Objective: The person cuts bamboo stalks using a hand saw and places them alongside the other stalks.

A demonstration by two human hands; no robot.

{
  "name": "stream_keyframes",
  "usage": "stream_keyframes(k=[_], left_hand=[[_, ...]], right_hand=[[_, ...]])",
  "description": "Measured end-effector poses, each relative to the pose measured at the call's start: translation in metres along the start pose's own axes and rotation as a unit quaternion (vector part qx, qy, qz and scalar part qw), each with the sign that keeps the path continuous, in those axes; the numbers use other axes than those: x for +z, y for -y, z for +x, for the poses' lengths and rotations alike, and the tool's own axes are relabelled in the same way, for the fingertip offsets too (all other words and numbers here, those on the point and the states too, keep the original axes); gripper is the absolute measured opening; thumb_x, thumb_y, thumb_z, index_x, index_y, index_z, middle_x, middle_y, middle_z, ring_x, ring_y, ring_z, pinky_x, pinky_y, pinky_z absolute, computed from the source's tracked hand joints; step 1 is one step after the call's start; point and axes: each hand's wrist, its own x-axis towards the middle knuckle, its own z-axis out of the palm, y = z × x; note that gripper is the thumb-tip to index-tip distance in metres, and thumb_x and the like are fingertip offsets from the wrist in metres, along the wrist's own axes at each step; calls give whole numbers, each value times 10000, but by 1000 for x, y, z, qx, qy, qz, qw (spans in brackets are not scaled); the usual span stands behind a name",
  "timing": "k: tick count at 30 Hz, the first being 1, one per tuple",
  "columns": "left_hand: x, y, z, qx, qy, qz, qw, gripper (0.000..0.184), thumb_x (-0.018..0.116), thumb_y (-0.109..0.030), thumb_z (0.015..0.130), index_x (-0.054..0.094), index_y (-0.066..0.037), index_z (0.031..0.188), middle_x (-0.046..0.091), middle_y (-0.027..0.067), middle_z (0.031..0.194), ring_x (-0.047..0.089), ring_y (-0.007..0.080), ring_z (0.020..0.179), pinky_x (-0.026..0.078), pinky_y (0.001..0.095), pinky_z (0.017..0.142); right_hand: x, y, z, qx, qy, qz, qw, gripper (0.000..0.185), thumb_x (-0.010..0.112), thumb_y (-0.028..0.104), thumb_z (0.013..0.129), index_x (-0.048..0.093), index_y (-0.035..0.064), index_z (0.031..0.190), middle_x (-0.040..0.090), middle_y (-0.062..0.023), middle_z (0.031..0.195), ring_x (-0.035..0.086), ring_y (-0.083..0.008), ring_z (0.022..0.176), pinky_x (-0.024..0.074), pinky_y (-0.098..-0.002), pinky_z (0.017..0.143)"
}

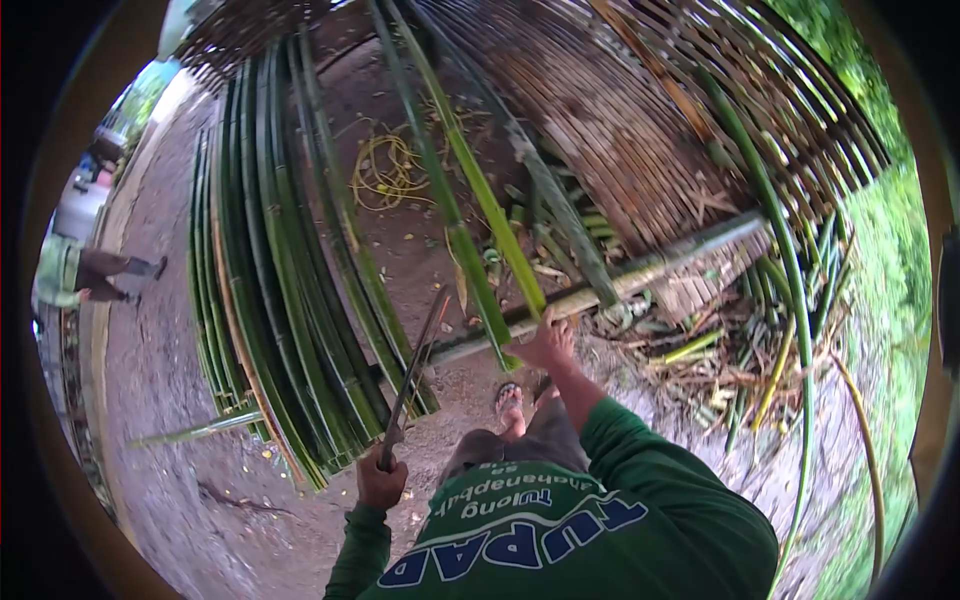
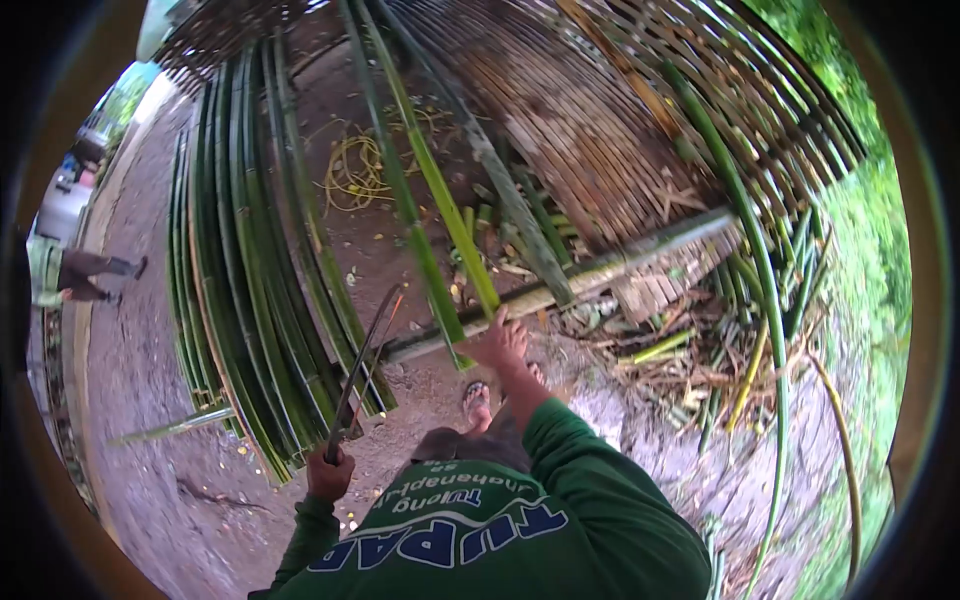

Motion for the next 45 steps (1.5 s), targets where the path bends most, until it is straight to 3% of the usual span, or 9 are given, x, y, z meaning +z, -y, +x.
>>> stream_keyframes(k=[9, 22, 32, 36, 38, 39, 41, 44, 45], left_hand=[[-2, 42, -46, -103, -20, -54, 993, 204, 639, -114, 674, 464, -44, 595, 433, 16, 507, 395, 104, 485, 357, 309, 458], [3, 56, -10, -23, 26, -74, 997, 211, 630, -113, 666, 447, -40, 589, 417, 53, 494, 398, 139, 469, 354, 320, 449], [4, 82, -20, -61, 1, -139, 988, 232, 652, -142, 669, 455, -48, 590, 433, 41, 492, 396, 107, 479, 367, 309, 452], [4, 84, -20, -53, -24, -116, 992, 210, 649, -146, 677, 479, -42, 609, 467, 69, 495, 430, 145, 458, 396, 332, 462], [-4, 72, -20, -47, -47, -125, 990, 214, 648, -130, 682, 467, -50, 601, 458, 64, 492, 423, 147, 452, 381, 323, 453], [-7, 71, -22, -52, -53, -124, 990, 214, 649, -123, 683, 465, -53, 600, 457, 61, 491, 420, 145, 450, 376, 320, 451], [-19, 57, -27, -60, -58, -124, 989, 210, 651, -99, 687, 462, -58, 604, 438, 39, 487, 404, 126, 450, 355, 304, 446], [-24, 60, -37, -49, -97, -92, 990, 211, 655, -95, 685, 463, -55, 609, 433, 17, 500, 401, 108, 465, 351, 293, 450], [-23, 58, -39, -50, -99, -103, 988, 190, 643, -85, 684, 468, -52, 618, 432, 7, 517, 408, 100, 483, 350, 284, 456]], right_hand=[[63, 69, -23, 73, -37, -16, 996, 1162, 813, 316, 588, 64, 63, 1440, 375, -193, 1261, 432, -362, 1119, 347, -464, 949], [34, -47, -61, 4, -47, -66, 997, 1145, 780, 406, 573, 96, 48, 1420, 399, -181, 1264, 414, -357, 1194, 391, -453, 964], [-20, -50, -19, -13, 33, -166, 986, 1183, 798, 276, 554, 28, 55, 1425, 314, -202, 1358, 348, -397, 1253, 378, -444, 1009], [34, -2, -23, -86, 23, -73, 993, 1203, 810, 256, 538, 15, 55, 1418, 318, -276, 1292, 411, -437, 1171, 401, -453, 991], [74, 43, -23, -91, 80, 12, 993, 1175, 801, 290, 553, 39, -5, 1397, 362, -358, 1245, 453, -475, 1128, 448, -493, 895], [116, 47, -14, -211, -2, 59, 976, 1150, 806, 345, 561, 91, -54, 1368, 393, -365, 1218, 452, -485, 1131, 446, -489, 887], [132, 80, -24, -202, 138, 27, 969, 1142, 813, 410, 554, 144, -71, 1343, 408, -347, 1225, 460, -468, 1131, 424, -483, 911], [170, 98, -36, -229, 155, -15, 961, 1147, 826, 455, 533, 219, -81, 1345, 429, -298, 1266, 437, -405, 1193, 358, -463, 997], [158, 107, -45, -235, 217, 12, 947, 1042, 775, 493, 601, 291, -23, 1365, 395, -233, 1323, 395, -379, 1236, 287, -575, 1001]])
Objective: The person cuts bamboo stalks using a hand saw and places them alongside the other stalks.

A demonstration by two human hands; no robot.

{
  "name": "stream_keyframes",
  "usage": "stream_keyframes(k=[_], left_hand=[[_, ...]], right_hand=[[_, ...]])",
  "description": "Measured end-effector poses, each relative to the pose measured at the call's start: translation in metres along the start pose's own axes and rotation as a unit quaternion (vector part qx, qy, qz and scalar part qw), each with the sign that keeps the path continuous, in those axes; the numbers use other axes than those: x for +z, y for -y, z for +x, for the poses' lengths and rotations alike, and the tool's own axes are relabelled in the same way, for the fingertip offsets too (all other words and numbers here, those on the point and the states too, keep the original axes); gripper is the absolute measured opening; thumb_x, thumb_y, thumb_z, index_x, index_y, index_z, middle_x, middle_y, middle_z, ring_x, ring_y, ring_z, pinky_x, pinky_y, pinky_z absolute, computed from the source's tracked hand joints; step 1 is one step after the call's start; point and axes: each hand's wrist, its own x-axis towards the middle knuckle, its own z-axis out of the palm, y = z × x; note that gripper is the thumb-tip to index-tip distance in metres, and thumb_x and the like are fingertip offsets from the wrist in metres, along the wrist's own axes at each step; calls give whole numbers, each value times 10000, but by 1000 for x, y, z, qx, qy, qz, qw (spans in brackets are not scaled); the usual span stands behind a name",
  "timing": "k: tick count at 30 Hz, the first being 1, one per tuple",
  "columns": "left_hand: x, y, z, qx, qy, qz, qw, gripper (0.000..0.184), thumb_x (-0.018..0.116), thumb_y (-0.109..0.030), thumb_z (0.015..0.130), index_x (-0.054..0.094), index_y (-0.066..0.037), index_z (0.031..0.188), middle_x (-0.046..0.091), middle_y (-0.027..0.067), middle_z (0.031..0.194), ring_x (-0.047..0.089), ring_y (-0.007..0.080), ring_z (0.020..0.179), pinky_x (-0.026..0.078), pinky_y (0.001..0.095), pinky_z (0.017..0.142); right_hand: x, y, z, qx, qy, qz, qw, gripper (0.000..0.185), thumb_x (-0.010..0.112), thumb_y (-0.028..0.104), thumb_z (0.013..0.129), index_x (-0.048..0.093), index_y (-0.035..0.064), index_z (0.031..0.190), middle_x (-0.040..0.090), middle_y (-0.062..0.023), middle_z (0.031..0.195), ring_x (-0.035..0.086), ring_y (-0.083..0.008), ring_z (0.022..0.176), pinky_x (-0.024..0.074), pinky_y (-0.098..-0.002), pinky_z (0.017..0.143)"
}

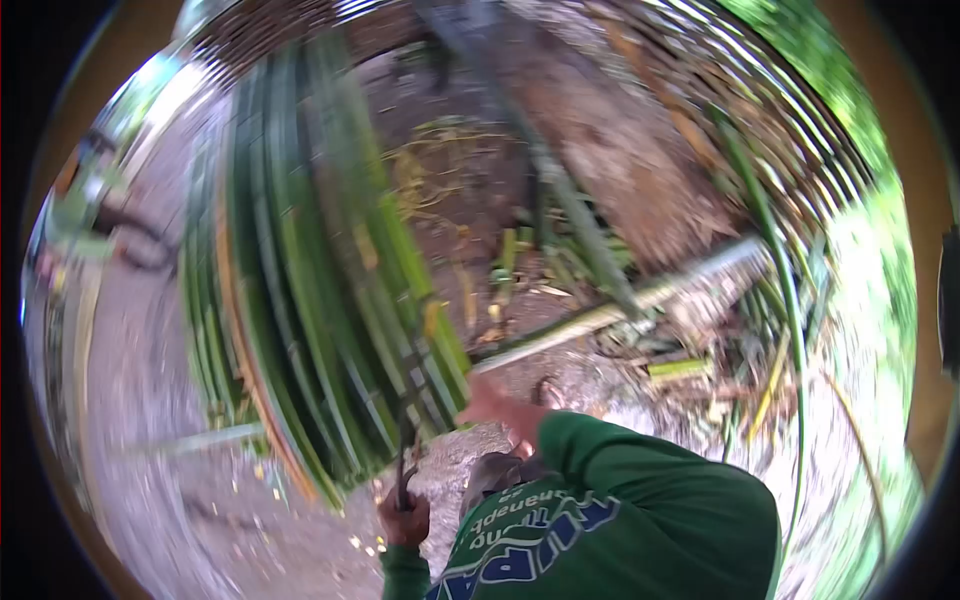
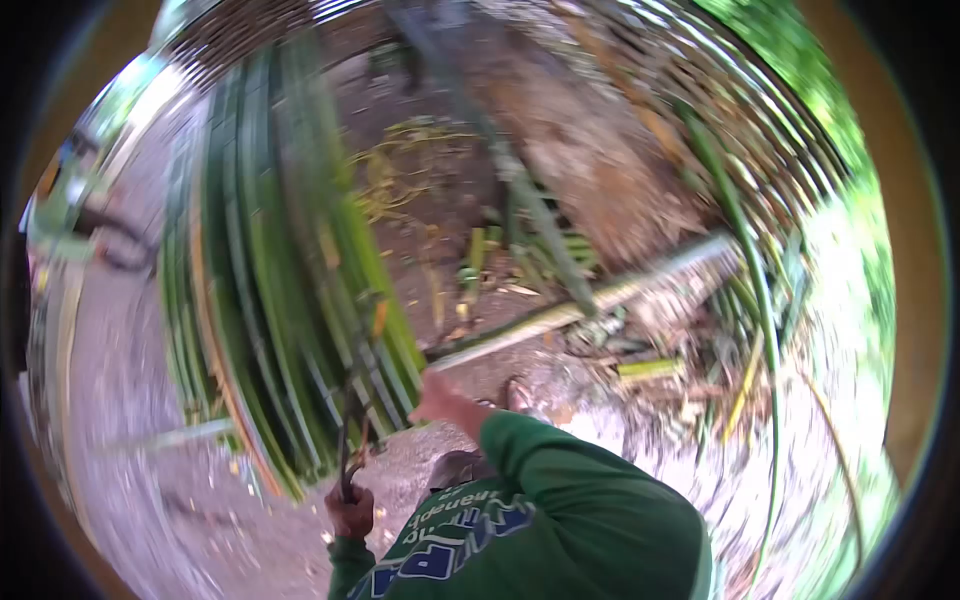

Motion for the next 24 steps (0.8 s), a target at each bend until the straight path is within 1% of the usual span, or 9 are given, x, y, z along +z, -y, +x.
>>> stream_keyframes(k=[2, 4, 8, 10, 12, 15, 17, 21, 24], left_hand=[[15, 44, 0, -54, -10, -98, 994, 129, 603, -47, 678, 477, -37, 654, 411, -15, 546, 400, 101, 495, 350, 277, 461], [23, 24, 2, -39, 28, -111, 993, 113, 588, -34, 683, 476, -25, 673, 360, -26, 562, 371, 89, 517, 320, 284, 463], [40, 2, 18, 14, 76, -42, 996, 85, 577, -60, 711, 516, -2, 717, 348, -13, 555, 344, 89, 534, 277, 310, 471], [54, -17, 25, 64, 105, 22, 992, 85, 568, -69, 718, 531, 7, 727, 346, -6, 552, 337, 101, 532, 272, 321, 478], [70, -11, 42, 79, 136, 44, 987, 90, 567, -72, 711, 543, 14, 715, 355, 3, 546, 338, 119, 535, 282, 334, 492], [101, -50, 42, 67, 168, 61, 982, 91, 581, -72, 700, 523, -5, 683, 367, 10, 547, 346, 121, 537, 292, 346, 492], [125, -79, 38, 109, 156, 98, 977, 141, 600, -84, 686, 476, -22, 659, 382, 15, 552, 357, 125, 540, 315, 345, 492], [170, -111, 50, 124, 145, 138, 972, 192, 618, -126, 683, 459, -23, 651, 418, 51, 539, 395, 171, 504, 358, 360, 499], [207, -142, 56, 111, 135, 197, 965, 199, 620, -165, 696, 494, -12, 677, 465, 119, 553, 449, 264, 500, 389, 393, 510]], right_hand=[[-1, 20, 9, -21, 107, -201, 974, 626, 718, 495, 608, 646, 58, 1051, 508, -196, 1180, 490, -328, 1123, 358, -562, 888], [-49, 34, -31, -25, 106, -123, 986, 476, 726, 419, 614, 681, 98, 963, 596, -116, 1086, 565, -298, 1025, 396, -575, 811], [-43, -34, -18, -21, 170, -95, 981, 690, 759, 330, 587, 534, 121, 1205, 619, -87, 1082, 568, -283, 1073, 423, -502, 885], [-8, -113, -10, -61, 56, -124, 989, 637, 739, 337, 616, 548, 126, 1186, 621, -106, 1082, 573, -297, 1057, 467, -443, 861], [-53, -152, -85, 40, 38, -64, 996, 573, 720, 307, 630, 580, 115, 1151, 633, -149, 1024, 607, -308, 978, 483, -411, 839], [8, -343, -113, 162, -124, -36, 978, 438, 706, 324, 628, 624, 61, 968, 642, -161, 931, 617, -315, 865, 497, -418, 743], [-19, -388, -211, 314, -238, 146, 908, 520, 753, 332, 617, 616, 47, 1029, 631, -196, 957, 609, -346, 902, 488, -431, 772], [-66, -511, -337, 425, -107, 24, 898, 617, 806, 414, 560, 645, 25, 1012, 634, -198, 1009, 602, -320, 993, 488, -394, 857], [-123, -611, -379, 522, -146, 51, 839, 778, 814, 446, 539, 569, 0, 1127, 587, -182, 1161, 578, -340, 1047, 471, -383, 893]])
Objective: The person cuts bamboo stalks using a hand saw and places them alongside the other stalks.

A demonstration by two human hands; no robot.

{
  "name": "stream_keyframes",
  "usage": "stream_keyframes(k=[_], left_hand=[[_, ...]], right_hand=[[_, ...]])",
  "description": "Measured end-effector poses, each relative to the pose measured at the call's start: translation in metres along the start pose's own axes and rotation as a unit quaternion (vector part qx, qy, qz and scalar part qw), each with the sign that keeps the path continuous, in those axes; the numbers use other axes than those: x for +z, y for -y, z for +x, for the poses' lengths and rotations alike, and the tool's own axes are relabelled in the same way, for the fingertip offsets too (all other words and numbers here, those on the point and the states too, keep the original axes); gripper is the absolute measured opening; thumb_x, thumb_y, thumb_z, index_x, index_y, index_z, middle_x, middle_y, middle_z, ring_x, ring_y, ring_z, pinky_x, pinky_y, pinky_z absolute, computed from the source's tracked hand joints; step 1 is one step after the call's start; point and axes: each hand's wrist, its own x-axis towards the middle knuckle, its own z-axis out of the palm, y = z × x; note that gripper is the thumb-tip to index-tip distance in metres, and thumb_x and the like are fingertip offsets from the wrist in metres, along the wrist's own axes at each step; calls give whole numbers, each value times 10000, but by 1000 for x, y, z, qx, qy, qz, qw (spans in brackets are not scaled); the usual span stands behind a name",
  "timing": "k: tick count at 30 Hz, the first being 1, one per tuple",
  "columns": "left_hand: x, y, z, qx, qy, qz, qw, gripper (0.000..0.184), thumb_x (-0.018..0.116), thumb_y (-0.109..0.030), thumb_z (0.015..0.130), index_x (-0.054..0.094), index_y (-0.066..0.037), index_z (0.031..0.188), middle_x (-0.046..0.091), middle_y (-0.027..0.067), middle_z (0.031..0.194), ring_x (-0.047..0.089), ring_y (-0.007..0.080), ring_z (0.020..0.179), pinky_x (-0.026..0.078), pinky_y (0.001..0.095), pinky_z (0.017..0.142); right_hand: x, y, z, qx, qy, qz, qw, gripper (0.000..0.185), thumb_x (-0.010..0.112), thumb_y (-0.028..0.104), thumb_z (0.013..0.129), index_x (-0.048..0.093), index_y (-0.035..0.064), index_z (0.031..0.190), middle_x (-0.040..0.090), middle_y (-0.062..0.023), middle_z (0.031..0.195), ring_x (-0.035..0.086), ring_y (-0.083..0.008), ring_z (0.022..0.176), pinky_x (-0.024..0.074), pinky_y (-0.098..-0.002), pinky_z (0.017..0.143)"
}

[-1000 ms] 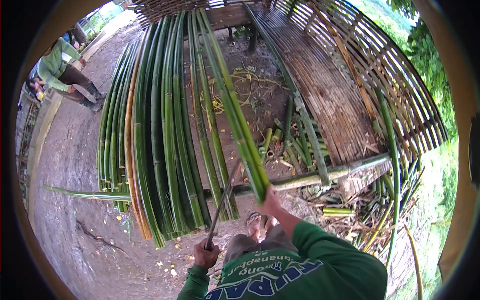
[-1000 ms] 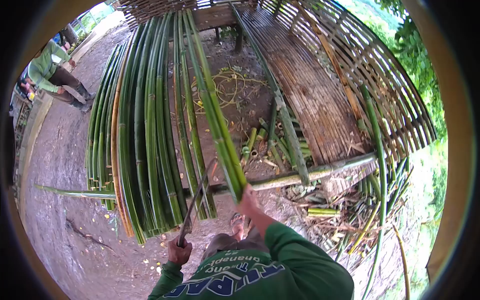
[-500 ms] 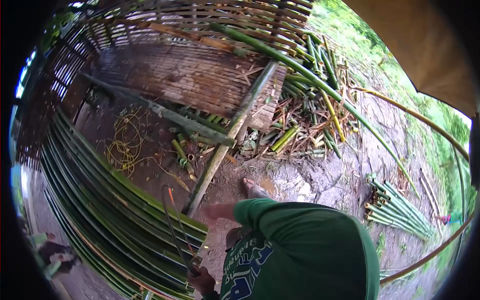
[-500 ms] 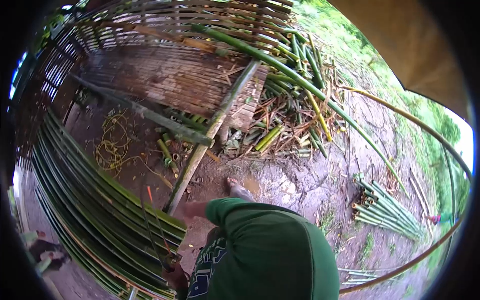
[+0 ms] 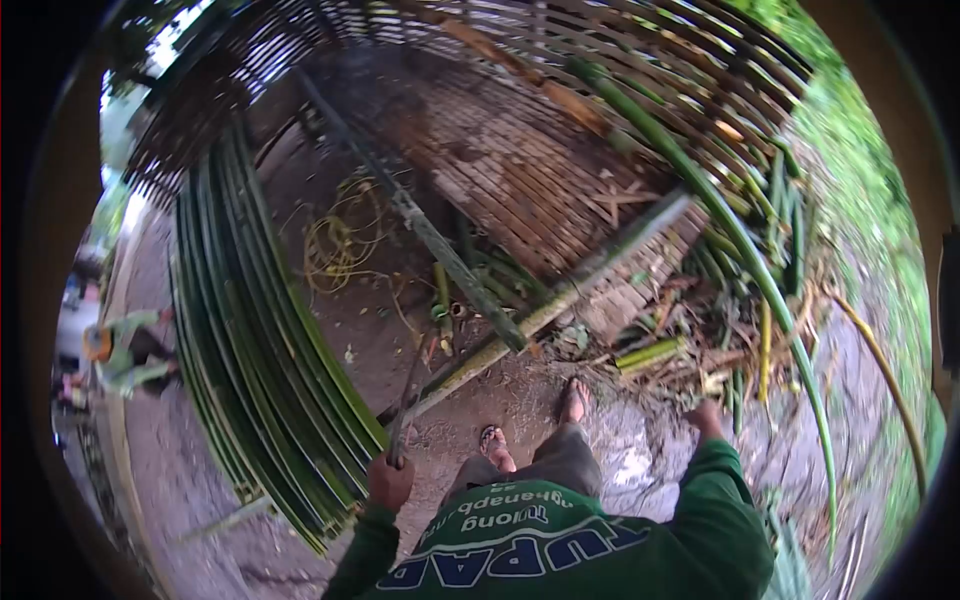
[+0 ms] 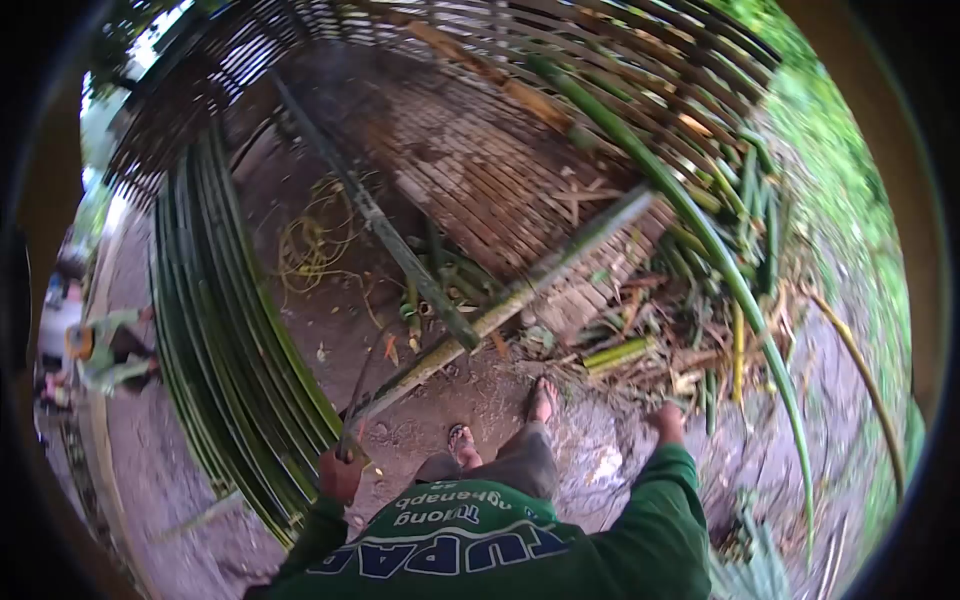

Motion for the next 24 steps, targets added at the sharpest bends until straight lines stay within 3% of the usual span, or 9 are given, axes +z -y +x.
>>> stream_keyframes(k=[2, 4, 5, 6, 9, 12, 15, 20, 24], left_hand=[[13, -37, 17, 15, 20, 32, 999, 192, 609, -175, 707, 519, -5, 698, 501, 160, 577, 490, 323, 520, 404, 416, 522], [31, -72, 30, 12, 25, 60, 998, 169, 594, -167, 713, 540, -6, 717, 530, 184, 606, 518, 358, 556, 418, 429, 543], [39, -87, 36, 11, 29, 74, 997, 160, 587, -162, 717, 551, -7, 727, 544, 196, 621, 532, 376, 573, 425, 435, 553], [45, -100, 39, 7, 40, 78, 996, 158, 582, -161, 718, 553, -7, 730, 550, 206, 634, 538, 388, 591, 431, 439, 563], [63, -132, 44, 2, 67, 95, 993, 153, 576, -159, 718, 552, -8, 730, 560, 224, 656, 550, 408, 626, 444, 443, 585], [73, -160, 43, 0, 71, 120, 990, 153, 582, -158, 711, 538, -12, 714, 557, 221, 651, 551, 400, 621, 447, 436, 590], [76, -174, 47, -7, 76, 120, 990, 154, 587, -156, 703, 528, -14, 706, 555, 217, 646, 550, 397, 615, 444, 438, 588], [81, -208, 57, -19, 100, 103, 989, 150, 582, -149, 704, 521, -12, 708, 539, 221, 631, 534, 392, 588, 432, 436, 575], [96, -212, 66, 24, 90, 105, 990, 145, 578, -145, 712, 504, -22, 692, 522, 212, 610, 510, 380, 560, 418, 427, 557]], right_hand=[[-55, -19, 30, -14, -152, 105, 983, 806, 808, 397, 528, 523, -11, 1163, 625, -187, 1073, 599, -326, 1015, 487, -385, 870], [-119, -27, 84, 13, -79, 113, 990, 747, 747, 276, 586, 481, 14, 1233, 534, -233, 1207, 533, -336, 1123, 445, -386, 947], [-168, 7, 42, 69, -220, 96, 968, 657, 694, 225, 673, 469, 14, 1253, 511, -254, 1218, 509, -347, 1147, 425, -405, 963], [-189, 6, 67, 91, -225, 43, 969, 773, 692, 239, 697, 355, -3, 1349, 395, -250, 1342, 414, -355, 1237, 366, -400, 1025], [-233, -7, 143, 33, -313, 0, 949, 857, 709, 255, 696, 274, 43, 1403, 358, -199, 1387, 373, -343, 1270, 358, -394, 1044], [-294, 28, 141, 74, -240, 16, 968, 932, 715, 260, 685, 190, 65, 1429, 267, -133, 1459, 362, -321, 1289, 381, -374, 1032], [-305, 19, 176, 59, -271, 52, 959, 890, 688, 133, 669, 222, 86, 1426, 344, -142, 1409, 375, -289, 1286, 370, -353, 1041], [-291, -11, 239, -13, -334, 57, 941, 656, 699, 219, 712, 418, 110, 1294, 526, -171, 1228, 503, -329, 1150, 432, -417, 931], [-308, 6, 214, 28, -295, 69, 953, 654, 698, 429, 725, 504, 81, 1245, 554, -172, 1198, 507, -322, 1147, 407, -411, 972]])
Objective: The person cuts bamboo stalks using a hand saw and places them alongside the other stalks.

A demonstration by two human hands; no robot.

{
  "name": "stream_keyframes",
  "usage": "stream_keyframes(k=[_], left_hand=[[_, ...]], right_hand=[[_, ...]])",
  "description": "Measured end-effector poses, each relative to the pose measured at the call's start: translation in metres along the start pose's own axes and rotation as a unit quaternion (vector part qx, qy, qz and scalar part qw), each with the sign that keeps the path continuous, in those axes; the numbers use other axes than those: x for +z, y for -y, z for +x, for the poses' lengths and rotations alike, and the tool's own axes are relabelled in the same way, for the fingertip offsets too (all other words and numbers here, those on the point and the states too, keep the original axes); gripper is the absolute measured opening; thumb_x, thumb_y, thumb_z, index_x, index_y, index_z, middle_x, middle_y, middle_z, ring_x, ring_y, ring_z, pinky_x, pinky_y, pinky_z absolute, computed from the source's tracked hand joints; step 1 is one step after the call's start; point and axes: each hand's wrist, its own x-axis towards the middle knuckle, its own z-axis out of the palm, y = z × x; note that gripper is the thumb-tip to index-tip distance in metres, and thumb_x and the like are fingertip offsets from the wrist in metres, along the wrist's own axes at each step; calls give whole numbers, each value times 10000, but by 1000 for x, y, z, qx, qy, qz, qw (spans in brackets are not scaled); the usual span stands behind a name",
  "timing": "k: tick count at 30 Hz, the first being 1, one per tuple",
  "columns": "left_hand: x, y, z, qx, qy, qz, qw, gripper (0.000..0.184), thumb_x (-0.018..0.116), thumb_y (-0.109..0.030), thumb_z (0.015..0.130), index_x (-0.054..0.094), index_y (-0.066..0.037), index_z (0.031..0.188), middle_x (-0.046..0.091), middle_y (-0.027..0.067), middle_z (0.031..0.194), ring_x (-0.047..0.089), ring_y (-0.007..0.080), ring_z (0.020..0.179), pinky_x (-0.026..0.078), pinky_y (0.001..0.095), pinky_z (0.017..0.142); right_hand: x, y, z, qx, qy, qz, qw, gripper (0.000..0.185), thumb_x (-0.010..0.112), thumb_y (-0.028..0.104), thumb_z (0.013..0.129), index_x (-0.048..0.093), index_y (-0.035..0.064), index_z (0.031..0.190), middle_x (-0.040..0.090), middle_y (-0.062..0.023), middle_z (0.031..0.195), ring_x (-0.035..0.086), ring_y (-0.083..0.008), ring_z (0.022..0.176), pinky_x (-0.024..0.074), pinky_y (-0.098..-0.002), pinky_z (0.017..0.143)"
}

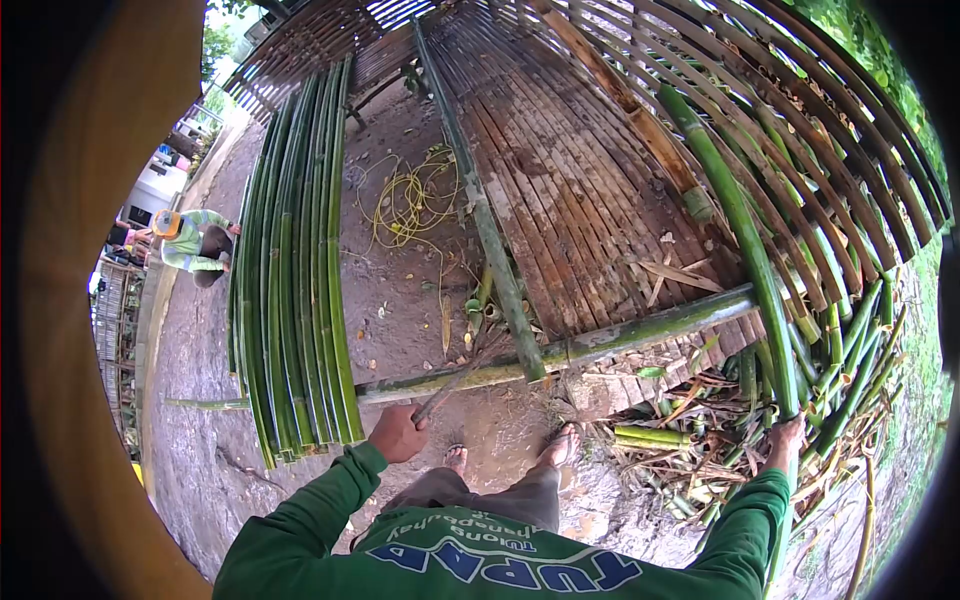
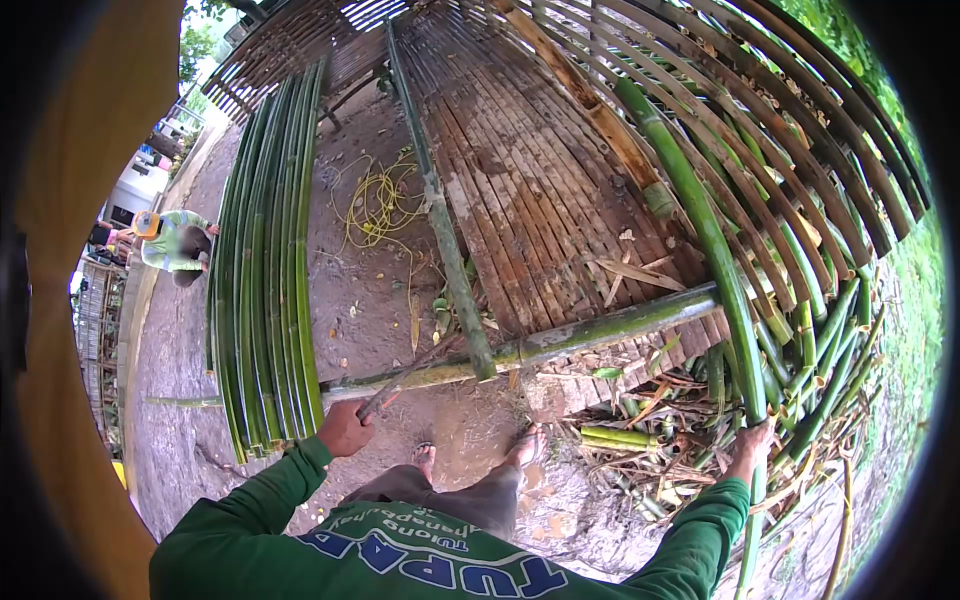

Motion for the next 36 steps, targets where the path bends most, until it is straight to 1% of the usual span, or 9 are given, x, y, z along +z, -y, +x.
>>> stream_keyframes(k=[3, 6, 10, 15, 21, 27, 30, 32, 36], left_hand=[[5, 3, 5, 3, -3, -8, 1000, 148, 580, -142, 716, 496, -26, 682, 515, 201, 597, 503, 363, 542, 410, 422, 544], [1, 21, 0, 1, 6, -19, 1000, 155, 585, -141, 718, 492, -26, 671, 510, 192, 589, 506, 341, 529, 409, 415, 536], [0, 52, -18, -19, -12, -41, 999, 174, 596, -149, 712, 485, -27, 658, 509, 183, 581, 512, 322, 523, 420, 403, 535], [14, 88, -35, -53, -37, -87, 994, 185, 609, -160, 697, 484, -28, 663, 516, 173, 571, 513, 323, 520, 431, 396, 535], [18, 120, -36, -64, -57, -141, 986, 188, 614, -170, 697, 495, -27, 669, 516, 160, 568, 511, 306, 514, 429, 392, 529], [11, 155, 6, -30, -55, -194, 979, 186, 608, -173, 713, 505, -21, 689, 506, 156, 569, 505, 290, 512, 423, 401, 524], [21, 184, 45, -19, -67, -184, 980, 161, 587, -154, 712, 506, -15, 700, 506, 168, 578, 501, 296, 520, 422, 402, 533], [-11, 157, 62, -62, -45, -183, 980, 153, 580, -140, 695, 504, -7, 704, 513, 184, 589, 524, 326, 545, 420, 405, 538], [-34, 155, 82, -24, -85, -184, 979, 162, 593, -147, 681, 499, -15, 687, 507, 168, 578, 523, 332, 541, 407, 414, 525]], right_hand=[[35, -24, 9, -127, -70, 37, 989, 508, 688, 380, 741, 569, 47, 1105, 589, -203, 1107, 569, -336, 1037, 445, -424, 904], [18, -3, -69, -141, 12, -8, 990, 288, 593, 261, 705, 605, 35, 884, 644, -192, 875, 624, -363, 839, 499, -434, 748], [27, 6, -204, -215, 36, 57, 974, 304, 699, 219, 610, 613, 53, 849, 618, -171, 682, 625, -353, 626, 523, -424, 617], [3, 27, -348, -170, 303, 88, 933, 410, 711, 253, 604, 610, 49, 946, 659, -181, 810, 661, -314, 747, 538, -402, 705], [42, 42, -442, -205, 377, 60, 901, 507, 759, 276, 536, 619, 23, 953, 665, -180, 826, 660, -310, 773, 530, -394, 707], [7, 269, -450, -266, 411, 7, 872, 467, 742, 299, 594, 652, 9, 948, 661, -217, 867, 659, -332, 823, 523, -391, 739], [-44, 445, -468, -304, 291, 140, 897, 545, 729, 359, 628, 602, 27, 1040, 649, -208, 942, 639, -331, 898, 496, -403, 793], [-69, 522, -478, -399, 118, 475, 775, 384, 678, 183, 730, 573, 8, 1055, 638, -177, 1037, 636, -307, 934, 503, -362, 805], [-112, 510, -477, -391, 67, 579, 712, 419, 675, 120, 752, 566, 16, 1143, 650, -175, 1024, 642, -284, 943, 501, -362, 814]])
